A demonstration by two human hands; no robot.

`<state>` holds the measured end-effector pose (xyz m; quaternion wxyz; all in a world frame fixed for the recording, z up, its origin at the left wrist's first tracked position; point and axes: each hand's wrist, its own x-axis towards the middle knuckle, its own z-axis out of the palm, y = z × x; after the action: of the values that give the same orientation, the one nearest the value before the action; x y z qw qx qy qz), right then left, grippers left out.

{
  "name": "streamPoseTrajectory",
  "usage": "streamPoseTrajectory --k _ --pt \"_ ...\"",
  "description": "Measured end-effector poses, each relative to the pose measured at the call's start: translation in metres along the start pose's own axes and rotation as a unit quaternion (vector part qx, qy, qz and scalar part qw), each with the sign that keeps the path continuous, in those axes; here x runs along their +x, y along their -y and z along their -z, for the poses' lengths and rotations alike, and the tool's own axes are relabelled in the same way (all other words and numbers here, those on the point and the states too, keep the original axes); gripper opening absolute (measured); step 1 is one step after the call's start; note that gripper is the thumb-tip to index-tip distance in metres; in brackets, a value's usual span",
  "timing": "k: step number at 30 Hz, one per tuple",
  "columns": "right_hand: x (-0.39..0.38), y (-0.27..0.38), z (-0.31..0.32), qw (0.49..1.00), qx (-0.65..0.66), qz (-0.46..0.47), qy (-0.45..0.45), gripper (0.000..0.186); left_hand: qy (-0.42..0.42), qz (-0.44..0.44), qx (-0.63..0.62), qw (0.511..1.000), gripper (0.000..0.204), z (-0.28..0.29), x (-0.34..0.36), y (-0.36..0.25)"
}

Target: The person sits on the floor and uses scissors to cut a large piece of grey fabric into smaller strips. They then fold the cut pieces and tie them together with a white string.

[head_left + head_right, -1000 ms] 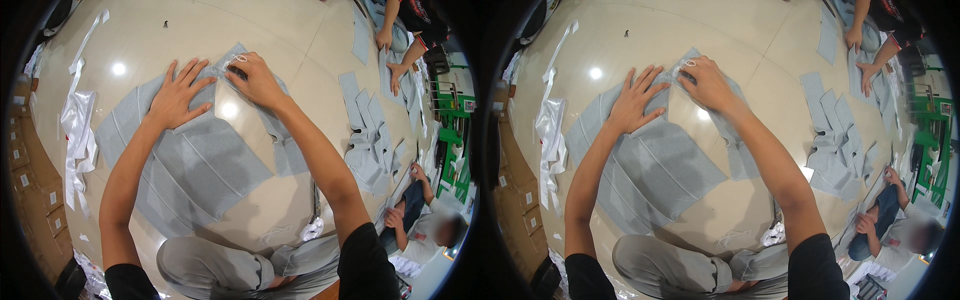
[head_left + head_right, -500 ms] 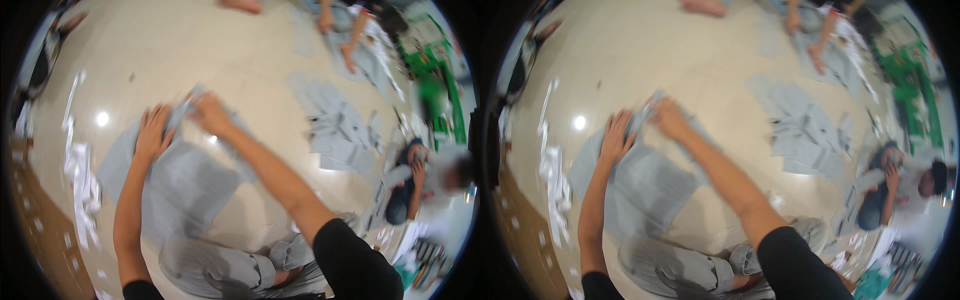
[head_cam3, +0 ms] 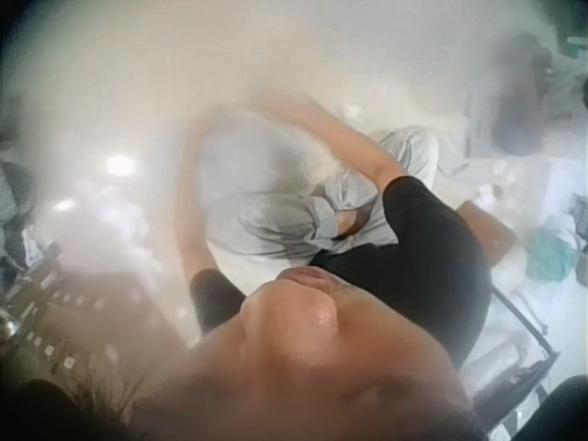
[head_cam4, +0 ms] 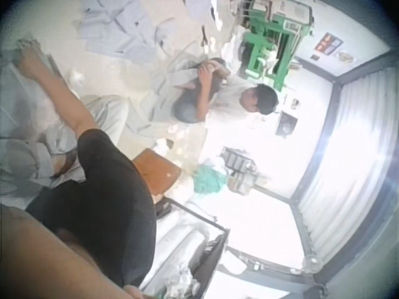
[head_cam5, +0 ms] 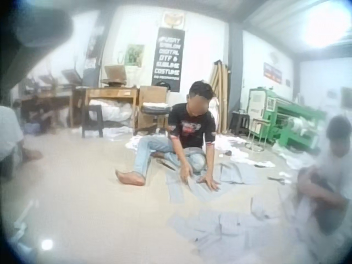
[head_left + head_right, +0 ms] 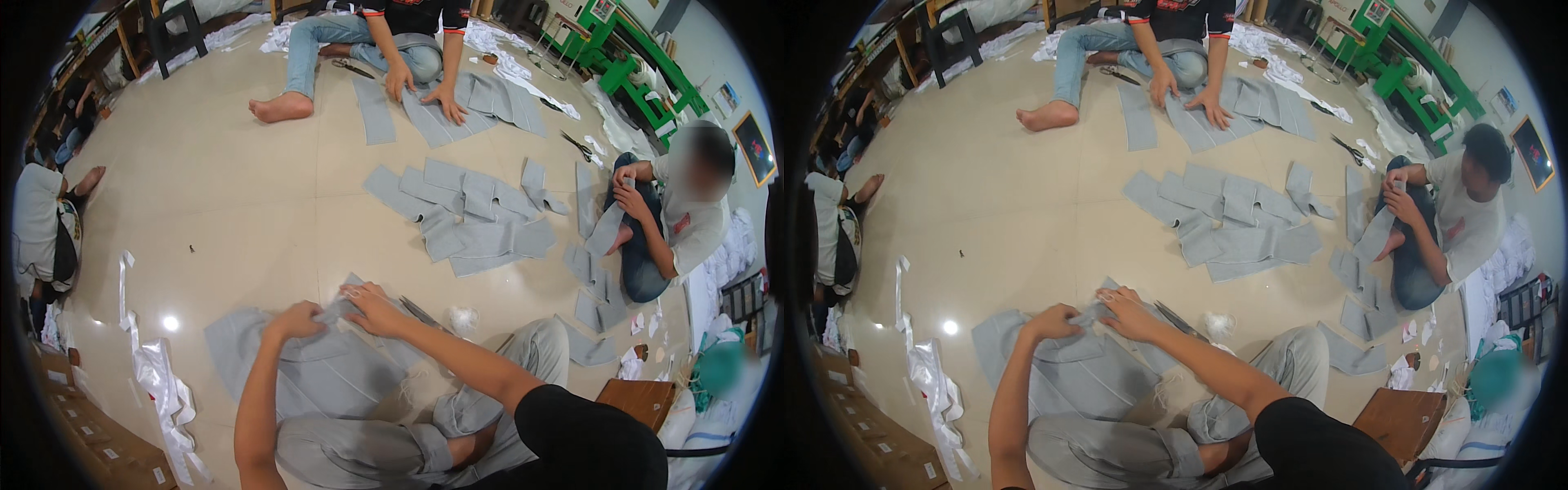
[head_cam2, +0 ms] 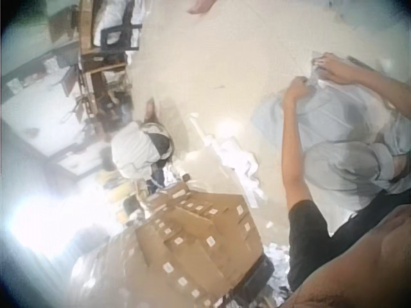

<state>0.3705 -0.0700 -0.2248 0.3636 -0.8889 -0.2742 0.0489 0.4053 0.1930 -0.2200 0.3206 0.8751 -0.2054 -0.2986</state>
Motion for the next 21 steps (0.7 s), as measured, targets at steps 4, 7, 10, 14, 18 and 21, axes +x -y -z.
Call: streamPoseTrajectory --k 4,7,10,14,18,21 --pt "-0.046 0.007 0.022 0.998 0.007 -0.04 0.052 0.061 0.117 0.059 0.018 0.991 0.04 -0.018 0.007 -0.075" --pt "-0.069 0.0 0.035 0.995 0.079 -0.035 0.047 0.071 0.043 -0.034 0.0 0.998 0.034 -0.04 0.0 -0.099" --pt "-0.08 0.0 0.058 0.994 0.101 0.028 0.01 0.072 0.002 -0.077 0.033 0.996 0.03 -0.044 -0.019 -0.126" --pt "-0.088 0.008 0.112 0.981 0.171 0.07 0.061 0.084 0.124 -0.044 0.027 0.991 0.029 -0.021 -0.04 -0.211" --pt "-0.083 0.017 0.138 0.956 0.215 0.071 0.187 0.061 0.119 -0.072 -0.069 0.988 0.028 -0.018 -0.042 -0.215" --pt "-0.081 0.012 0.139 0.934 0.266 0.028 0.237 0.037 0.055 -0.124 -0.146 0.98 0.029 -0.028 -0.038 -0.186"
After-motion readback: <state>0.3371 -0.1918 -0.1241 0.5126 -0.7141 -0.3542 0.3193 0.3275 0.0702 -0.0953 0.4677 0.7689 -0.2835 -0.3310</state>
